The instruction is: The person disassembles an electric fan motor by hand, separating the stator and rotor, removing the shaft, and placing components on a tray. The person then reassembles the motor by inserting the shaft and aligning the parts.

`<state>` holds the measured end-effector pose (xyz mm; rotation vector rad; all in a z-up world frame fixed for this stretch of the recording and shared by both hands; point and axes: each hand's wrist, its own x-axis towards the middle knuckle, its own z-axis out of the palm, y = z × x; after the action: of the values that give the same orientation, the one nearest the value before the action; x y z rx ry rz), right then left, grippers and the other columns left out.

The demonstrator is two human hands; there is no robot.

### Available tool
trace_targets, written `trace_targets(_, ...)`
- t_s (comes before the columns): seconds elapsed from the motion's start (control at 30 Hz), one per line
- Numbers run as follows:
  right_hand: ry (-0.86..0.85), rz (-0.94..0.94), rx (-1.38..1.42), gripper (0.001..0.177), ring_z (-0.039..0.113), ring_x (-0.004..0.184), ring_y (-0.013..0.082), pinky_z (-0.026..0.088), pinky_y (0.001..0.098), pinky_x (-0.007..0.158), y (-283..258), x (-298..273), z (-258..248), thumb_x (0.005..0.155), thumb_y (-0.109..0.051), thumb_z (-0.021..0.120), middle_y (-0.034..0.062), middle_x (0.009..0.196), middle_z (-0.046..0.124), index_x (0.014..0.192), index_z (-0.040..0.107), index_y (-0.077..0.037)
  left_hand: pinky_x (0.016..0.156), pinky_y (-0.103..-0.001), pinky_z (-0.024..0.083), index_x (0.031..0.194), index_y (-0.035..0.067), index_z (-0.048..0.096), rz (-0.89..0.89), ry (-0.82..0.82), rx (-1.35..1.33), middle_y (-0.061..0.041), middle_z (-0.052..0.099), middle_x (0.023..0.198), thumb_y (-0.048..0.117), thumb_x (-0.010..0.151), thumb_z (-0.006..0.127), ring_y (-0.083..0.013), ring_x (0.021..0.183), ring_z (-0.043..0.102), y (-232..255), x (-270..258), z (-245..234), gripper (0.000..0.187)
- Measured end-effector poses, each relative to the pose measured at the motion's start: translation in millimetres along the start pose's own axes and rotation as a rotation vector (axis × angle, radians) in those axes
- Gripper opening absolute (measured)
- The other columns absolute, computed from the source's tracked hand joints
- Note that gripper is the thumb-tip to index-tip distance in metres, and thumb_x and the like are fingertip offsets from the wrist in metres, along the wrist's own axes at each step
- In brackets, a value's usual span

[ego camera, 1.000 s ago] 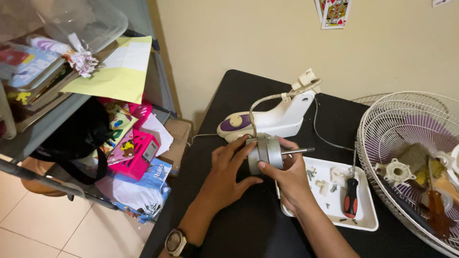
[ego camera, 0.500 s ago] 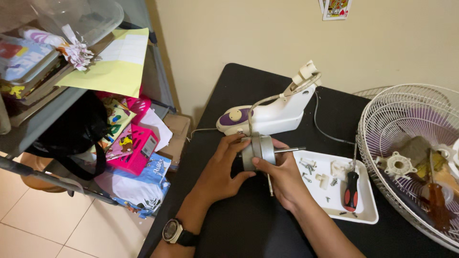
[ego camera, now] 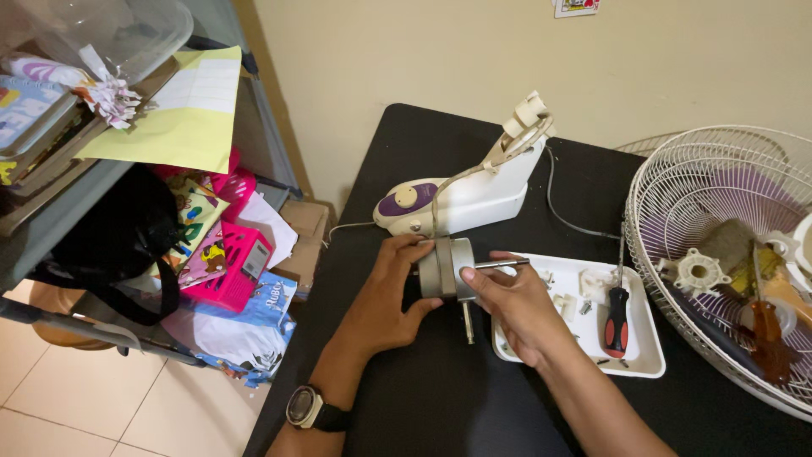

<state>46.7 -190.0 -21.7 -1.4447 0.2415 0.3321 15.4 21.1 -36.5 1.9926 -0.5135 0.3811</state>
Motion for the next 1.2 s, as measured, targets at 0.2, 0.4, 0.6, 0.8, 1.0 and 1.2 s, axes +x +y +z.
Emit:
trace_targets(0.2, -0.12, 0.146, 0.038, 0.051, 0.072, 0.105, 0.0283, 0.058, 0.0395, 0.099, -12, 14, -22, 0.095, -0.025, 0.067, 0.027, 0.116, 0.072, 0.126, 0.059, 0.014, 0.11, -0.041, 0.049, 0.143, 0.006, 0.049, -0.005, -0.003, -0.004, -0.018, 0.044, 0.145, 0.012, 0.078, 0.084, -0.0375, 0.134, 0.053, -1, 0, 3, 0.074)
trace_targets(0.4, -0.291, 0.302, 0.164, 0.046, 0.069, 0.114, 0.0394, 0.052, 0.0463, 0.099, -31, 20, -49, 0.099, -0.025, 0.05, 0.0335, 0.122, 0.068, 0.122, 0.056, 0.013, 0.108, -0.041, 0.05, 0.141, 0.005, 0.048, -0.039, -0.002, -0.016, -0.019, 0.043, 0.145, 0.011, 0.077, 0.084, -0.0372, 0.132, 0.055, -4, -1, 2, 0.073)
trace_targets(0.6, -0.363, 0.355, 0.178, 0.052, 0.069, 0.116, 0.0425, 0.051, 0.0478, 0.1, -36, 20, -61, 0.099, -0.026, 0.047, 0.0382, 0.125, 0.067, 0.124, 0.056, 0.019, 0.109, -0.042, 0.048, 0.14, 0.004, 0.05, -0.102, -0.021, 0.019, -0.018, 0.042, 0.145, 0.01, 0.077, 0.083, -0.0362, 0.134, 0.052, -6, -1, 6, 0.072)
trace_targets(0.8, -0.372, 0.339, 0.17, 0.047, 0.072, 0.111, 0.0397, 0.056, 0.0478, 0.099, -34, 18, -69, 0.099, -0.025, 0.045, 0.0325, 0.118, 0.072, 0.12, 0.06, 0.013, 0.11, -0.044, 0.047, 0.141, 0.006, 0.049, -0.041, -0.007, 0.088, -0.016, 0.045, 0.142, 0.014, 0.077, 0.084, -0.0361, 0.134, 0.05, -5, 0, 7, 0.073)
trace_targets(1.0, -0.175, -0.112, -0.638, 0.022, 0.071, 0.078, 0.0231, 0.062, 0.0386, 0.075, -25, 8, -87, 0.099, -0.013, 0.062, 0.0164, 0.095, 0.079, 0.109, 0.075, 0.001, 0.106, -0.043, 0.047, 0.141, 0.009, 0.049, -0.175, -0.081, 0.102, -0.016, 0.04, 0.144, 0.016, 0.077, 0.083, -0.0359, 0.133, 0.049, 0, 2, 7, 0.073)
trace_targets(1.2, -0.11, -0.67, -1.048, 0.018, 0.074, 0.075, 0.02, 0.06, 0.0331, 0.067, -7, 5, -90, 0.084, -0.01, 0.072, 0.0066, 0.096, 0.075, 0.101, 0.079, -0.011, 0.105, -0.043, 0.048, 0.14, 0.008, 0.052, -0.065, -0.041, 0.128, -0.016, 0.043, 0.141, 0.015, 0.077, 0.082, -0.0371, 0.132, 0.051, 0, 0, 6, 0.07)
